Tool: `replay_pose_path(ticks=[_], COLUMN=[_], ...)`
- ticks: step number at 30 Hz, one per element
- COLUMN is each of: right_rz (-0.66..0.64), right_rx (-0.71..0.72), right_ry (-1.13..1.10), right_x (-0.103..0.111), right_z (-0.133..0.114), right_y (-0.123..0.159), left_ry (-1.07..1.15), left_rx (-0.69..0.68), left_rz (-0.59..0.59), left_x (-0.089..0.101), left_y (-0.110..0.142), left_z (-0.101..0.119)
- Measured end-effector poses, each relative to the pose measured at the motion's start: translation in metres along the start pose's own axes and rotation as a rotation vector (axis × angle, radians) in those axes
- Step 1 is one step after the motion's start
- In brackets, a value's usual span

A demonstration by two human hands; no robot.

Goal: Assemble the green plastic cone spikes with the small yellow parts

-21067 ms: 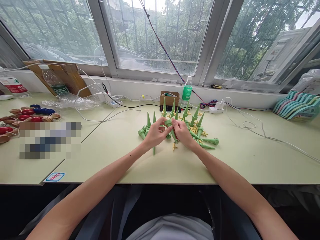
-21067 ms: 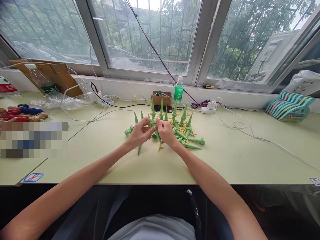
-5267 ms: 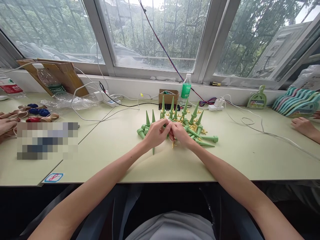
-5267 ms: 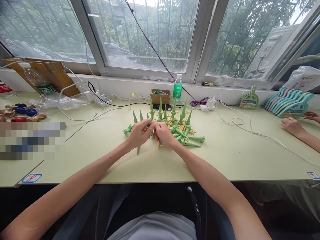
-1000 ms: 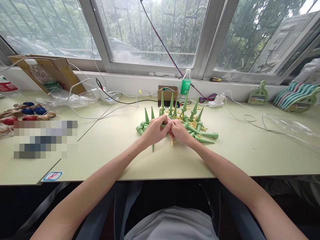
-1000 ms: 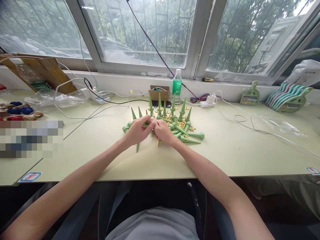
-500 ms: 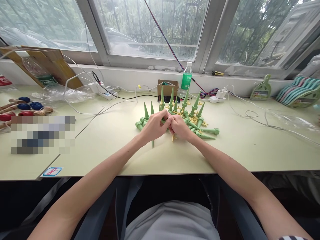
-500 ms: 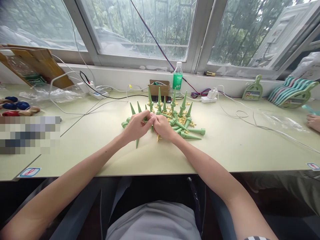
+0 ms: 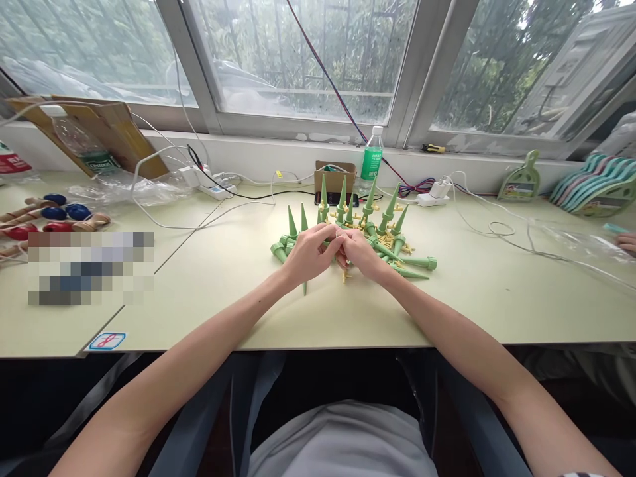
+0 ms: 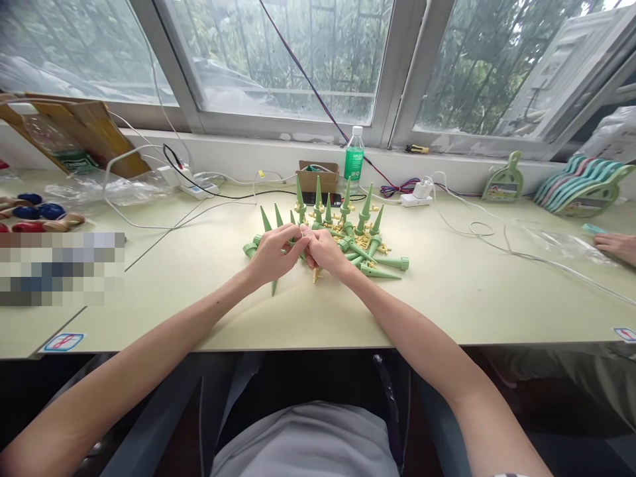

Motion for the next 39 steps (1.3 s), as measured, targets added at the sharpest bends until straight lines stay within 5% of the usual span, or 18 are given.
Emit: replay_pose_path(ticks=[14,28,39], right_rz=[-0.006,0.209,0.229], right_rx=[-0.029,0.125,0.247], right_ry=[-0.155,-0.093,0.050], right_x=[-0.004,-0.001,-0.001], right_z=[0.001,-0.012,-0.021], right_y=[0.000,0.002,0.009], left_ry=[-0.093,0.243,0.617], left_rx=[-0.180,0.236,0.430], left_rz=[-0.001,0.258,-0.057], left_x=[0.003,0.015,-0.005], left_y=[0.002,0.001,0.002], left_z=[0.004,-0.004,-0.022])
Point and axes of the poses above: each hand's wrist, its own y-axis away from the middle knuckle, its own x-axis out of the back of the hand, z = x × y, the point moved 5 cm from there along -y, towards the middle knuckle, and after that the axes turned 5 degrees about x, right-handed, at the moved point
